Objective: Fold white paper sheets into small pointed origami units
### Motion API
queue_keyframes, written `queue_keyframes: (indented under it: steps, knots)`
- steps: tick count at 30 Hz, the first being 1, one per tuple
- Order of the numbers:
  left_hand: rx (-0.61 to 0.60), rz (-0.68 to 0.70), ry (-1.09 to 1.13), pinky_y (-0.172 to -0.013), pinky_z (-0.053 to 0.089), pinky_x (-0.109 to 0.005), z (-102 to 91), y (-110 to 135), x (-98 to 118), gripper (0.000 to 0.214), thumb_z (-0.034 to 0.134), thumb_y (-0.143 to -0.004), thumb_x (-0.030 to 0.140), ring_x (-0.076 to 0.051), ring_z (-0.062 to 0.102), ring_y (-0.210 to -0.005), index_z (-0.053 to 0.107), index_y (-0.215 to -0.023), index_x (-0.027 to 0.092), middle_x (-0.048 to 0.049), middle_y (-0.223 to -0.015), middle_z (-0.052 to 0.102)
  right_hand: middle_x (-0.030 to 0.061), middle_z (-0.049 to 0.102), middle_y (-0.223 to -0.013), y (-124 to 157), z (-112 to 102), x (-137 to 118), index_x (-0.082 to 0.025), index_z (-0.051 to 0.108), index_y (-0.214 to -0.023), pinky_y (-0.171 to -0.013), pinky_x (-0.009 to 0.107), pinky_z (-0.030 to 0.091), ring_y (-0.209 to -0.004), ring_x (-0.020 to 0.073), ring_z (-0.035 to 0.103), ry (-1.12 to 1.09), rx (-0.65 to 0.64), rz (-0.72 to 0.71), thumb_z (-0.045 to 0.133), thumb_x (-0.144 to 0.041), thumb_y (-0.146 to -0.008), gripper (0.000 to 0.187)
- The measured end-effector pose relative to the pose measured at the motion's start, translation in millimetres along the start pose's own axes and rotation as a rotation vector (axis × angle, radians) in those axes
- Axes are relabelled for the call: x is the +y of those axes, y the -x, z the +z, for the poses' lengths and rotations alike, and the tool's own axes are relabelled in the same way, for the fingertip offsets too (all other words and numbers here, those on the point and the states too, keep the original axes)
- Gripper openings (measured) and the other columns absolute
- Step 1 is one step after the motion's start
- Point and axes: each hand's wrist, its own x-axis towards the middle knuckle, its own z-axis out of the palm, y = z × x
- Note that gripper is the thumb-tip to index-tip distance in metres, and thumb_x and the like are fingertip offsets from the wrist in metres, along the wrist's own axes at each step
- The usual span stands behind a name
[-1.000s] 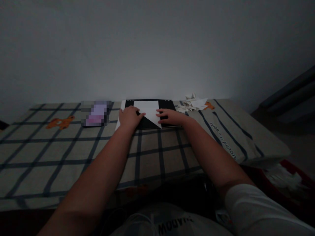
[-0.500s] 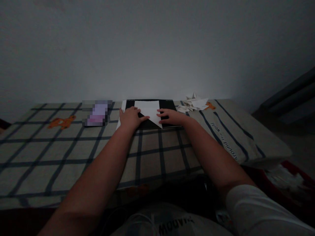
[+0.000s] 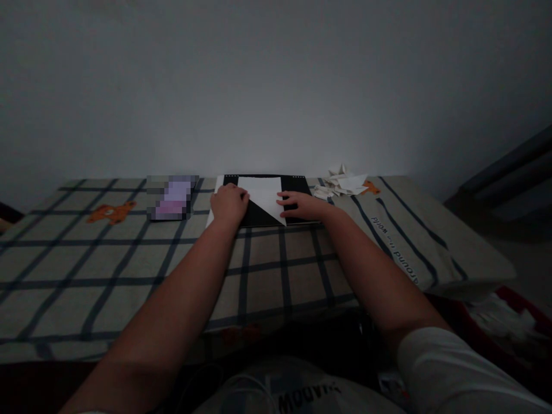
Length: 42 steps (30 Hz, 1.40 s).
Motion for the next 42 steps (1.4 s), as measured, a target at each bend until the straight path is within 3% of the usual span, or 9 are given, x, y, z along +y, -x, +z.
queue_keyframes:
  steps: [7,16,25,30,42]
  knots:
    - [-0.033,0.074,0.029,-0.089,0.049,-0.043,-1.6,6,4,0.034,0.055,-0.093,0.046,-0.030,0.059,-0.112,0.078,-0.105,0.025,-0.0072,-0.118,0.072,0.0103,0.045,-0.156,2,-2,-3,-0.023,0.069,-0.130,-0.122,0.048,0.032,-0.144,0.0292,0.043,0.008,-0.004,-0.004,0.074,-0.039,-0.086,0.047]
    - [-0.065,0.063,-0.055,-0.101,0.040,-0.050,-2.8,10,6,0.048,0.048,-0.094,0.056,-0.034,0.051,-0.126,0.070,-0.120,0.023,-0.0099,-0.138,0.062,0.0137,0.044,-0.156,3,-5,-9,-0.018,0.068,-0.130,-0.122,0.047,0.031,-0.145,0.0298,0.042,0.020,-0.016,0.010,0.074,-0.036,-0.086,0.048]
    - [-0.122,-0.007,-0.122,-0.107,0.035,-0.054,0.8,13,10,0.074,0.035,-0.092,0.067,-0.039,0.043,-0.135,0.054,-0.142,0.017,-0.0159,-0.149,0.052,0.0128,0.043,-0.157,5,-6,-12,-0.019,0.067,-0.131,-0.122,0.046,0.031,-0.146,0.0291,0.041,0.005,-0.020,0.034,0.074,-0.036,-0.086,0.049]
    - [-0.144,-0.009,-0.087,-0.110,0.032,-0.055,2.8,15,11,0.088,0.038,-0.086,0.078,-0.042,0.037,-0.140,0.047,-0.148,0.016,-0.0177,-0.154,0.046,0.0110,0.045,-0.156,3,-3,-7,-0.022,0.068,-0.130,-0.122,0.046,0.032,-0.144,0.0278,0.044,0.012,-0.004,-0.003,0.074,-0.037,-0.086,0.047]
    - [-0.016,0.007,-0.038,-0.103,0.039,-0.052,1.6,13,7,0.041,0.045,-0.097,0.044,-0.037,0.048,-0.129,0.068,-0.122,0.022,-0.0141,-0.138,0.061,0.0103,0.045,-0.156,3,-2,-5,-0.023,0.068,-0.130,-0.121,0.048,0.032,-0.145,0.0288,0.042,0.032,-0.001,0.007,0.074,-0.037,-0.086,0.047]
